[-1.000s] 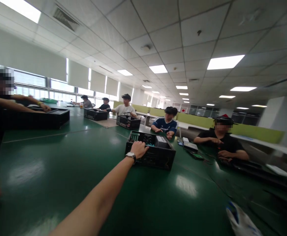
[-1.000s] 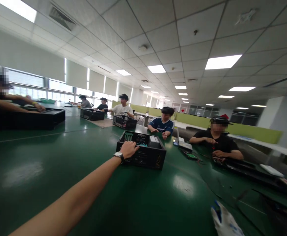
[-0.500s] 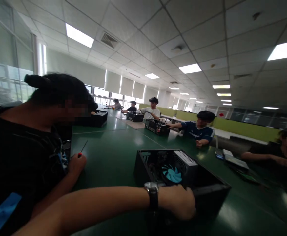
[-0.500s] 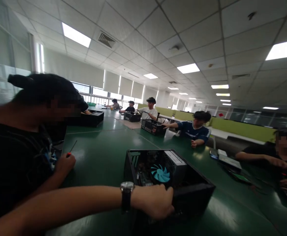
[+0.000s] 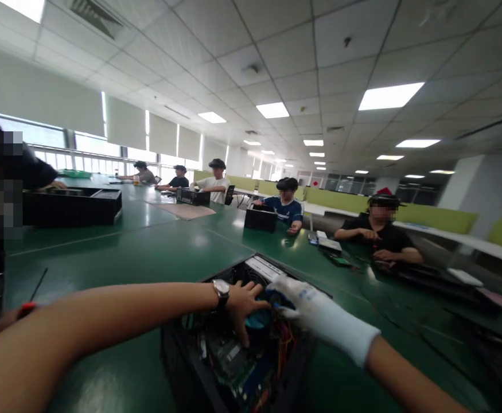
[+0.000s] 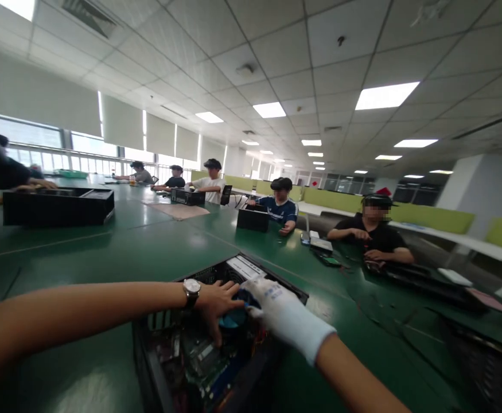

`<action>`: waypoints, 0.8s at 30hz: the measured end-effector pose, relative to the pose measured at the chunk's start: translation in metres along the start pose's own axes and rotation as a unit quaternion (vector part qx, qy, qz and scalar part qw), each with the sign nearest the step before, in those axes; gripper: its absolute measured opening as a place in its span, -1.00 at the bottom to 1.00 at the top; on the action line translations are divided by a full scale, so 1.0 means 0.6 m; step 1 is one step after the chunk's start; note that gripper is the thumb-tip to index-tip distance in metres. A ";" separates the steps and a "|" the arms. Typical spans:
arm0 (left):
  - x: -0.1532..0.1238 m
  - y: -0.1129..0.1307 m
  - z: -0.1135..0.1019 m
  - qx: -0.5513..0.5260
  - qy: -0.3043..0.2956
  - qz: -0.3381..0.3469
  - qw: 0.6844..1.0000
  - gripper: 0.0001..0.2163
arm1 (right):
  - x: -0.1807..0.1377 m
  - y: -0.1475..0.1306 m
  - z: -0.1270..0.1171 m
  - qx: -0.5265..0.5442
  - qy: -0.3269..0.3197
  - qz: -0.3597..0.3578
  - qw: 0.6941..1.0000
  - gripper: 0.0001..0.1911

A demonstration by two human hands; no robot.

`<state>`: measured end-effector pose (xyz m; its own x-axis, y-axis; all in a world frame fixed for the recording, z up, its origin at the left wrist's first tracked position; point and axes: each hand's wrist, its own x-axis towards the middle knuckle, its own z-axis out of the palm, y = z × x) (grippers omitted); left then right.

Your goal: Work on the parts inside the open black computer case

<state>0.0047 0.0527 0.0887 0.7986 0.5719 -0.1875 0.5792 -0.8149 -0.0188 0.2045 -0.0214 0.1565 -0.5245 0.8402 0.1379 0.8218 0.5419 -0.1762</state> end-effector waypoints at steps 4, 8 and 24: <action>0.019 -0.007 0.005 -0.062 -0.029 -0.035 0.997 0.13 | 0.043 -0.011 0.003 -0.104 -0.153 0.027 0.982 -0.49; -0.028 -0.005 -0.017 -0.065 -0.051 -0.054 0.995 0.04 | 0.054 -0.010 0.011 -0.106 -0.269 0.068 0.955 -0.50; -0.072 0.033 -0.033 -0.039 0.065 0.028 0.997 -0.19 | -0.045 0.110 0.092 -0.056 0.168 0.102 0.979 -0.52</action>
<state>-0.0151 0.0138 0.1159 0.8418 0.5368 -0.0570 0.5397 -0.8393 0.0657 0.2603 -0.0071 0.0875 -0.2603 0.8663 0.4263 0.9306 0.3427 -0.1283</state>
